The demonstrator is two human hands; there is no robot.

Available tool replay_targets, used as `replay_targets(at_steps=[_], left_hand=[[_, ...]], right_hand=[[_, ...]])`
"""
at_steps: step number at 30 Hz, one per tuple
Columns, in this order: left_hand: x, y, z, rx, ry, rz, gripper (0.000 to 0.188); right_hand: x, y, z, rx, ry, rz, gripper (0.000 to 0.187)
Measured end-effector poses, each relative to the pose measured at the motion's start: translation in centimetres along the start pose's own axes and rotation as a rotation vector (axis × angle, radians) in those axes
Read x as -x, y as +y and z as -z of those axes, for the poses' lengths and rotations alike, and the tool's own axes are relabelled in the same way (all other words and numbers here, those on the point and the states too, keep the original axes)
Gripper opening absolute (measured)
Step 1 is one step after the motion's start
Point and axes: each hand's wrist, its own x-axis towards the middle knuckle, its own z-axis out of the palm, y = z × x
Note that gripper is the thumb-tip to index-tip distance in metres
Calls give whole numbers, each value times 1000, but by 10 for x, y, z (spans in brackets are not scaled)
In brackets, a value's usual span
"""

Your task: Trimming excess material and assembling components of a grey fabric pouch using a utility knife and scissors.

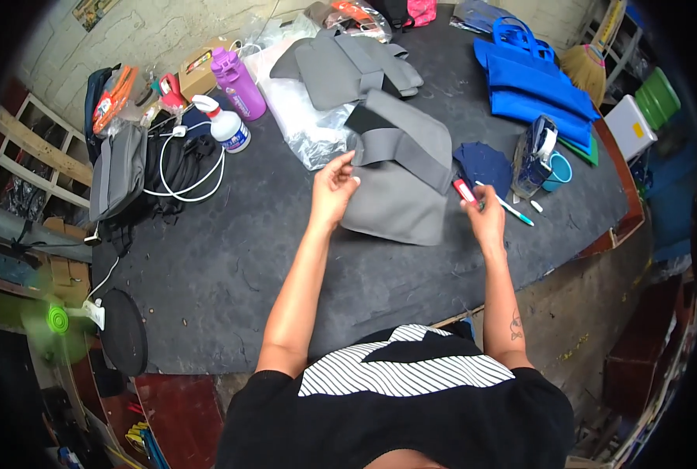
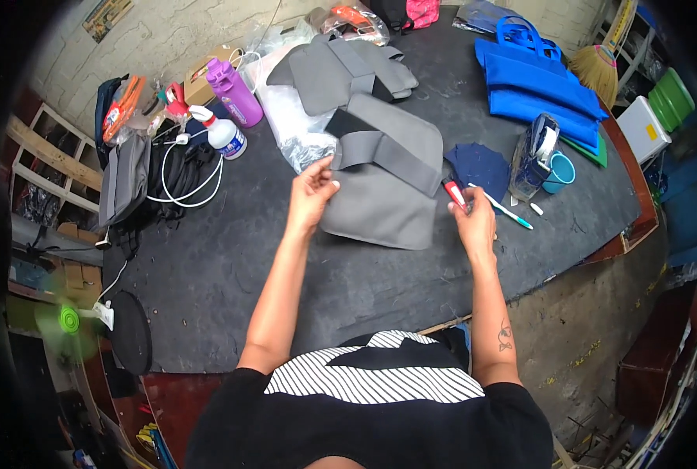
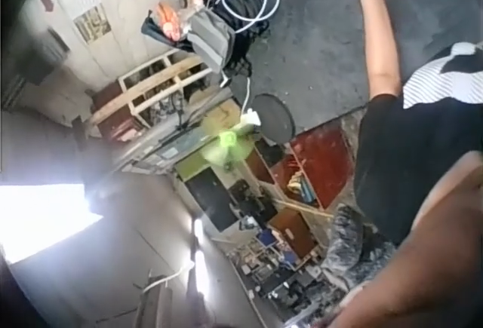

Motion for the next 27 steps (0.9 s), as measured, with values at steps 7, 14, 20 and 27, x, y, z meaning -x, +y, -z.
replay_targets(at_steps=[7,14,20,27], left_hand=[[-12,138,-19,-595,-171,-371,43],[-27,138,-22,-773,-314,-376,34],[-28,125,-32,-895,-129,-432,15],[-34,120,-25,-656,-81,-296,10]], right_hand=[[-15,-110,26,-746,159,294,24],[-10,-164,-2,-687,-59,420,33],[-7,-159,-25,-611,-154,306,35],[-4,-167,-25,-181,118,492,36]])
